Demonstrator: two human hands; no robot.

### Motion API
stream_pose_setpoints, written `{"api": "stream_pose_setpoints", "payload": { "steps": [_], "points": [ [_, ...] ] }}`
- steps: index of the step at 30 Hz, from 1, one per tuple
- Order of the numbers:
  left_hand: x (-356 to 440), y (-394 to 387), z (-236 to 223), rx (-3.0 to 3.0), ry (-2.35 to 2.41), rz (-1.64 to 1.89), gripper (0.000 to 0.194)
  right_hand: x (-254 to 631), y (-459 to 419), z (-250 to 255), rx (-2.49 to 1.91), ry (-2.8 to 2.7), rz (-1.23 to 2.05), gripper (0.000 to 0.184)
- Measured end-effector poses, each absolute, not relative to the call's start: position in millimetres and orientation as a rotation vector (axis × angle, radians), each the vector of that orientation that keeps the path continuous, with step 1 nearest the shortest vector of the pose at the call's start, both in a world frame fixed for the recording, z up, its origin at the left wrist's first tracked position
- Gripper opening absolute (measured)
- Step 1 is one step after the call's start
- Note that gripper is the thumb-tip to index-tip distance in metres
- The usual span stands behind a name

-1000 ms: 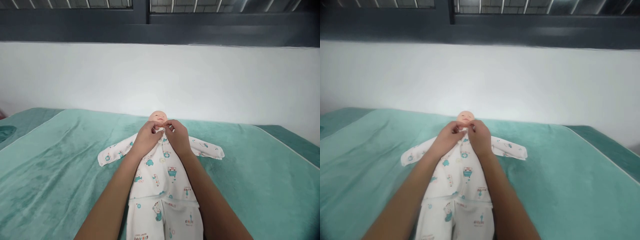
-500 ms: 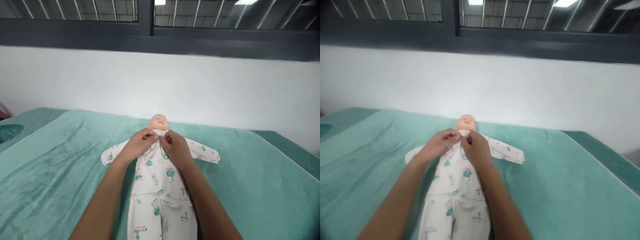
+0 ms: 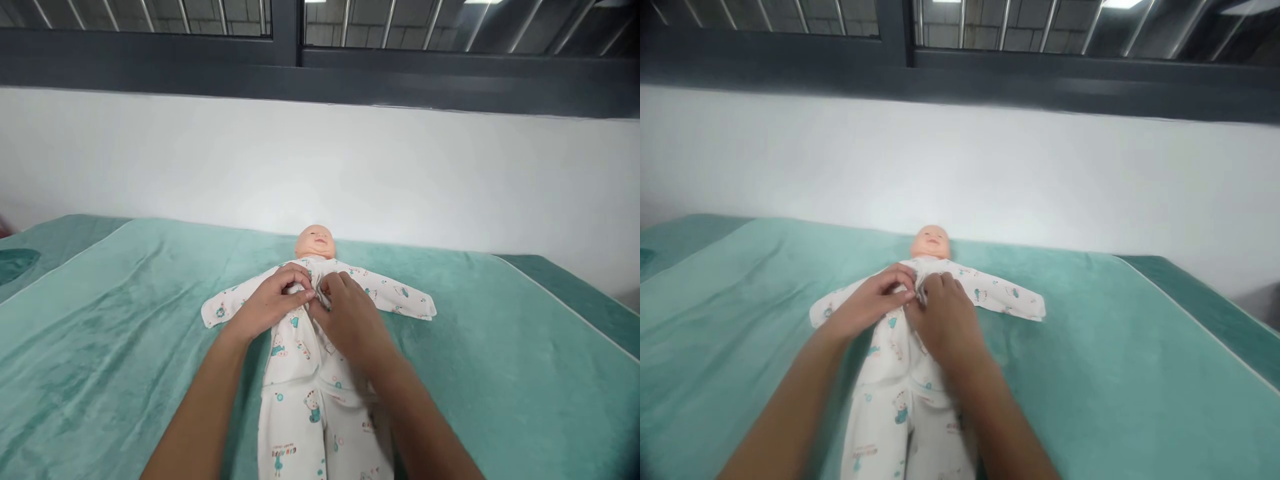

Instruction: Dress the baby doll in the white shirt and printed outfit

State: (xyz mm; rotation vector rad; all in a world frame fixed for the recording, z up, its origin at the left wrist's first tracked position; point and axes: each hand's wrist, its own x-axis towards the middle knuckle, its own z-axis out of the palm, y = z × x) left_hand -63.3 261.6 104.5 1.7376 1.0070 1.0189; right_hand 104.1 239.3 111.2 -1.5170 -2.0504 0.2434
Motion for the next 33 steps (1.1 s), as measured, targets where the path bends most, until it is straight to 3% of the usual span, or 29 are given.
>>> {"api": "stream_pose_setpoints", "payload": {
  "steps": [6, 12, 18, 27, 33],
  "points": [
    [-61.5, 263.6, 102.0, 1.703, 1.050, 1.062, 0.013, 118.3, 245.9, 118.9, -1.406, -2.051, 0.484, 0.020],
    [-58.2, 263.0, 102.9, 1.775, 1.049, 1.086, 0.015, 130.6, 257.5, 115.5, -1.209, -1.800, 0.993, 0.015],
    [-51.8, 261.2, 101.3, 1.766, 1.046, 1.114, 0.016, 134.5, 262.9, 108.1, -1.023, -1.418, 1.423, 0.023],
    [-41.3, 258.7, 104.4, 1.943, 1.147, 1.079, 0.004, 132.4, 266.5, 100.1, -0.993, -1.344, 1.409, 0.023],
    [-41.9, 256.5, 105.1, 1.664, 1.173, 1.112, 0.016, 132.2, 268.4, 97.6, -0.988, -1.414, 1.331, 0.025]
  ]
}}
